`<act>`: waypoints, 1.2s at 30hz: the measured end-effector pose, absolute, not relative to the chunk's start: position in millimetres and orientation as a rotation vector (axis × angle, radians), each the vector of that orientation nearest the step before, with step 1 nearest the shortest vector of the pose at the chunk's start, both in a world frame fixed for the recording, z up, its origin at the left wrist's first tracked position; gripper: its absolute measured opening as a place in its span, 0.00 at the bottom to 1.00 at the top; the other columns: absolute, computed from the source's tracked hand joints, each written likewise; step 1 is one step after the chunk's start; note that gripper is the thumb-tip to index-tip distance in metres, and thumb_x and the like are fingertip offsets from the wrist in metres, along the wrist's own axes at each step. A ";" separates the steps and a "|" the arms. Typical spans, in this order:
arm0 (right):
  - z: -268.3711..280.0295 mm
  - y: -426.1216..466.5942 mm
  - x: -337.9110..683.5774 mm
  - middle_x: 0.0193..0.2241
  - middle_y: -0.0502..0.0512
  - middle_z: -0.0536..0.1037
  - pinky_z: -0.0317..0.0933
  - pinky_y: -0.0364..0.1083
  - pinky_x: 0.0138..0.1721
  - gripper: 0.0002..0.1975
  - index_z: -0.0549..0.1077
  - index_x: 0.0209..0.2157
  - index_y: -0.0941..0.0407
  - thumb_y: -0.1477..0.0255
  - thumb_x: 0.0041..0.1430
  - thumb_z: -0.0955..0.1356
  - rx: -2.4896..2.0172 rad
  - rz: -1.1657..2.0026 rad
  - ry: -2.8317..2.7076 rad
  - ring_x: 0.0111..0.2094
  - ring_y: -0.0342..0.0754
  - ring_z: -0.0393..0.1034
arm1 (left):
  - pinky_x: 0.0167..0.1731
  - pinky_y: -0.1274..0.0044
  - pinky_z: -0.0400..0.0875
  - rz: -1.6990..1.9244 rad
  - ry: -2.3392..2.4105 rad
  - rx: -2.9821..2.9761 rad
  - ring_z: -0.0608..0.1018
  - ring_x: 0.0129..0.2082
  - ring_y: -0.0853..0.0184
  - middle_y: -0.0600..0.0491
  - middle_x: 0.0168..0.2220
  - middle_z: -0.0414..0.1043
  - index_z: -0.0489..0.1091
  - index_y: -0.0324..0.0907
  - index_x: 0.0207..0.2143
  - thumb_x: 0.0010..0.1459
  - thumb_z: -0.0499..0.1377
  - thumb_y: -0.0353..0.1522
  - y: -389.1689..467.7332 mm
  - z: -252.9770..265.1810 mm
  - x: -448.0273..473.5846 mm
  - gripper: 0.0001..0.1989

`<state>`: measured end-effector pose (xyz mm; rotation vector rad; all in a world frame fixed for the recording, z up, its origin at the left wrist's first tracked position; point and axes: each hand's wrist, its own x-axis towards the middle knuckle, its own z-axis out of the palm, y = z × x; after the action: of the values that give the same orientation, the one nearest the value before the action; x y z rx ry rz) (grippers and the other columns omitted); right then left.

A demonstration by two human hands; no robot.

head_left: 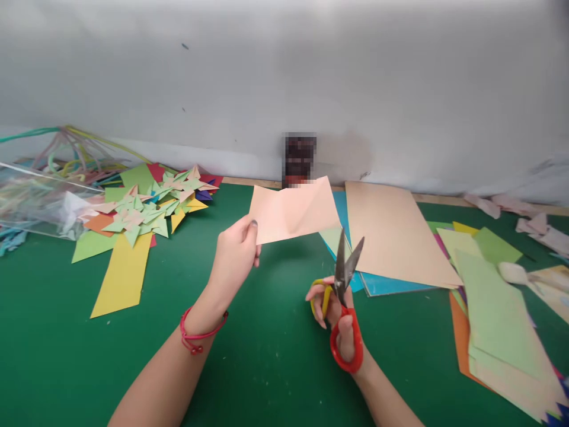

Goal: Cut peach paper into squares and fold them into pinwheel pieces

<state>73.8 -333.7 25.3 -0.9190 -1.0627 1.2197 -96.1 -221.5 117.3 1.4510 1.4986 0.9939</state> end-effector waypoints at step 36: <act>42.6 -343.8 73.1 0.26 0.48 0.70 0.54 0.38 0.12 0.19 0.58 0.44 0.52 0.54 0.59 0.55 -1.350 1.376 -1.103 0.12 0.36 0.57 | 0.16 0.83 0.63 0.767 1.279 1.445 0.69 0.14 0.74 0.60 0.15 0.62 0.59 0.40 0.24 0.59 0.46 0.34 -261.0 143.8 -75.1 0.12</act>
<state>73.1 -343.8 42.6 -1.3500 -1.1026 1.3762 -75.1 -261.0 143.8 1.4449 1.2790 0.7675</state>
